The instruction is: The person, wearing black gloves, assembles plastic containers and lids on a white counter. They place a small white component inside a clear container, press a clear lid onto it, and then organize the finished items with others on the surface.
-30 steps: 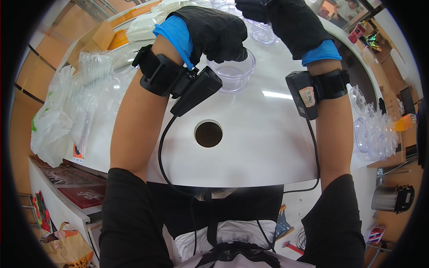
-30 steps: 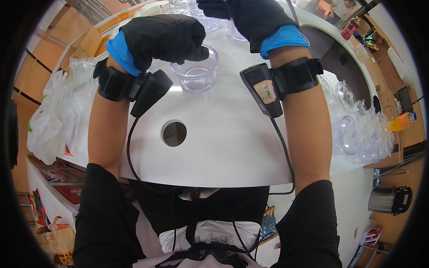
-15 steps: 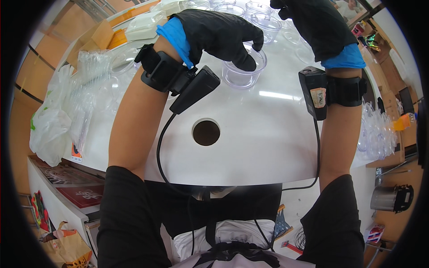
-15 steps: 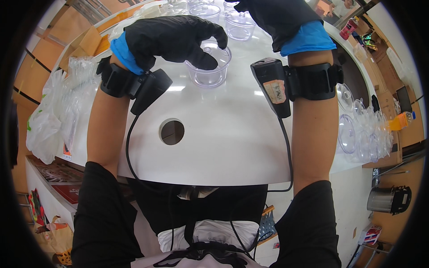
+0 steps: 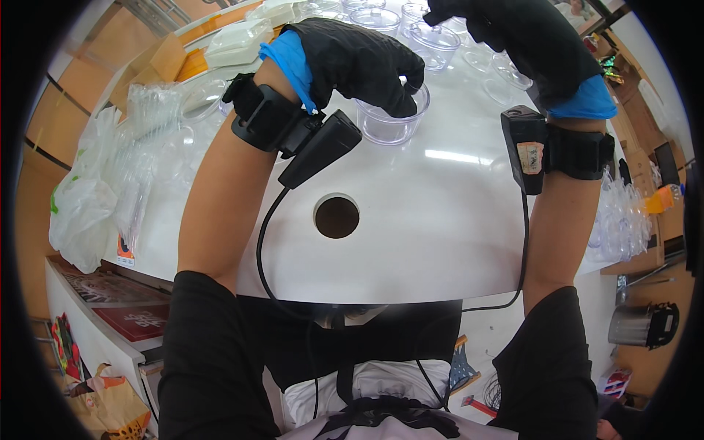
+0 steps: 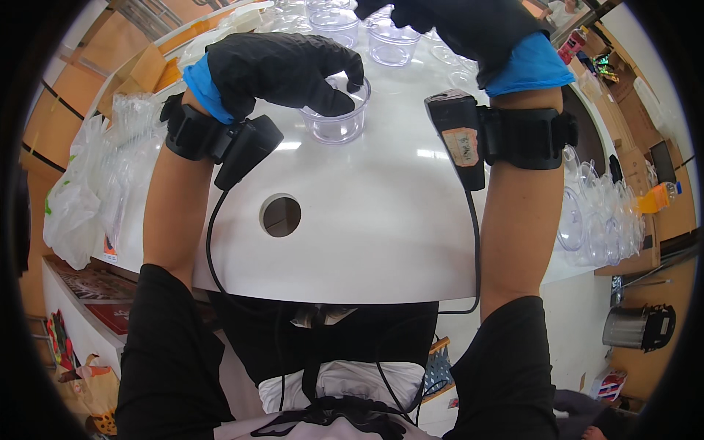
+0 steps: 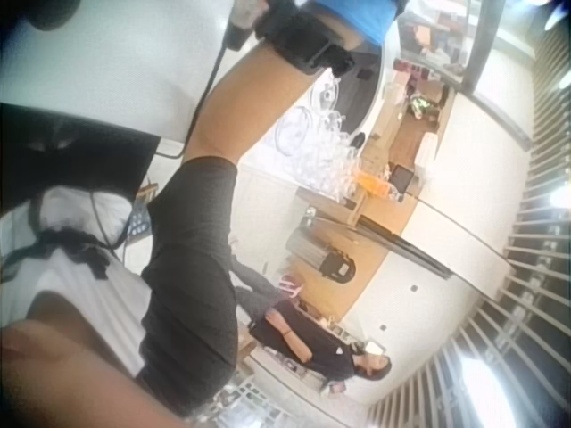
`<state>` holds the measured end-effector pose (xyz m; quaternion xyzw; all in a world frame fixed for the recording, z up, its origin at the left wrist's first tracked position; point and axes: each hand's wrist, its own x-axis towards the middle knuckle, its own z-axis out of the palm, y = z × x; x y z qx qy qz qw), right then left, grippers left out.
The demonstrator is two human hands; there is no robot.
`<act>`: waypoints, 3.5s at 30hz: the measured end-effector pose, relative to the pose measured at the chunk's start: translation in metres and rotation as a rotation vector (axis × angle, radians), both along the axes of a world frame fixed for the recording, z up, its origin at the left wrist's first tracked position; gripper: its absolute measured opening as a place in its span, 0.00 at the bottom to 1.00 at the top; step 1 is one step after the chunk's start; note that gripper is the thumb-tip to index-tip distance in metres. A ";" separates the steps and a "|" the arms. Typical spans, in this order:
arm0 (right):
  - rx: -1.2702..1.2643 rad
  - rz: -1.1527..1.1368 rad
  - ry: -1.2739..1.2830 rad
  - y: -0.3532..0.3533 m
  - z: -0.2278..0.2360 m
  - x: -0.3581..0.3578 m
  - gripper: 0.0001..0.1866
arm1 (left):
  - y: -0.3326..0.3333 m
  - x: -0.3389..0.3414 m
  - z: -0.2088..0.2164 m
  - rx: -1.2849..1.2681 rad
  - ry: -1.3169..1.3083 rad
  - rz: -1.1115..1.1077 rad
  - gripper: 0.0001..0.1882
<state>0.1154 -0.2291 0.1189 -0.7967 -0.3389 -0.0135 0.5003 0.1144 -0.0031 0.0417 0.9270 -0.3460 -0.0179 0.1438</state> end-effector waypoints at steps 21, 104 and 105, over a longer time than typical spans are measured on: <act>-0.376 0.114 0.197 0.027 -0.001 -0.006 0.11 | 0.017 -0.038 0.085 -0.142 0.162 0.242 0.14; -0.566 -0.173 -0.028 0.038 -0.060 0.028 0.18 | 0.029 -0.022 0.033 0.026 -0.038 0.281 0.36; -0.585 -0.199 0.009 0.038 -0.056 0.027 0.18 | 0.028 -0.020 0.034 0.025 -0.044 0.279 0.36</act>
